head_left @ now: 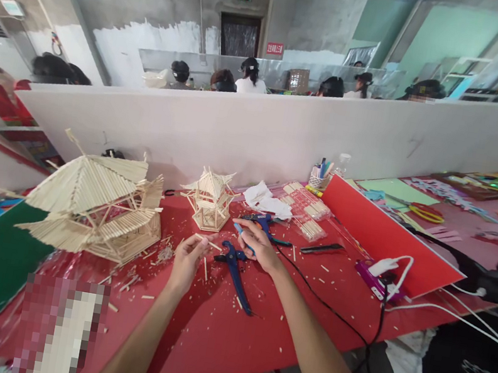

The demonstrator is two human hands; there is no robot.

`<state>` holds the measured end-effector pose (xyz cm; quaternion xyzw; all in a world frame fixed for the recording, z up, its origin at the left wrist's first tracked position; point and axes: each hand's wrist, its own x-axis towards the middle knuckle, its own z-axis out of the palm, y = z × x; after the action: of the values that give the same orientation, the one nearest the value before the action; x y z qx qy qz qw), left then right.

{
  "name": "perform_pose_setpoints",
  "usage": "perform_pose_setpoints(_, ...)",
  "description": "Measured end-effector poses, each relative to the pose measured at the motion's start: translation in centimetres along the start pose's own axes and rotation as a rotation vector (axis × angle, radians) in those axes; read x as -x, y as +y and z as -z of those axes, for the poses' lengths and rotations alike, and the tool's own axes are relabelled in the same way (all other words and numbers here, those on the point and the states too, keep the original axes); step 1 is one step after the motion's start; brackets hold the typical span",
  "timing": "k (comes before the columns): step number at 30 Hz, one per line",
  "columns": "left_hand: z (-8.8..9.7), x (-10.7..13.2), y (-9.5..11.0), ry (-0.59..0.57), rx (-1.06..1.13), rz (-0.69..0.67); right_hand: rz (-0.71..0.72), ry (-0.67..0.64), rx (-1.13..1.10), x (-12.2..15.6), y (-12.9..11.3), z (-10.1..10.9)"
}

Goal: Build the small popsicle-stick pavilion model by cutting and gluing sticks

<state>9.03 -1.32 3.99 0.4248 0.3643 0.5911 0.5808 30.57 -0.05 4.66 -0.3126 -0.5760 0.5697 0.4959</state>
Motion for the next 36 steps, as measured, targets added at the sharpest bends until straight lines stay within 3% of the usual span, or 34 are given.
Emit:
perform_pose_setpoints(4,0.0,-0.1,-0.1,0.001,0.030,0.036,-0.012,0.069,0.084,0.0,0.2,0.6)
perform_pose_setpoints(11,-0.5,0.1,0.2,-0.029,-0.001,0.077,0.175,0.217,0.880,-1.0,1.3,-0.3)
perform_pose_setpoints(19,-0.4,0.0,0.2,-0.038,-0.015,0.087,0.214,0.237,1.237,-2.1,1.5,-0.2)
perform_pose_setpoints(22,-0.2,-0.1,0.1,-0.036,-0.017,0.083,0.140,0.333,1.395,-2.0,0.6,0.8)
perform_pose_setpoints(26,0.2,-0.3,-0.1,-0.030,-0.039,0.074,-0.131,0.498,1.435,-1.0,-0.2,3.0)
perform_pose_setpoints(29,0.3,-0.4,-0.1,-0.027,-0.051,0.062,-0.303,0.486,1.417,-0.4,-0.3,4.4)
perform_pose_setpoints(36,0.2,-0.4,0.3,-0.015,-0.027,0.065,-0.444,0.465,1.398,-0.8,-0.1,5.0)
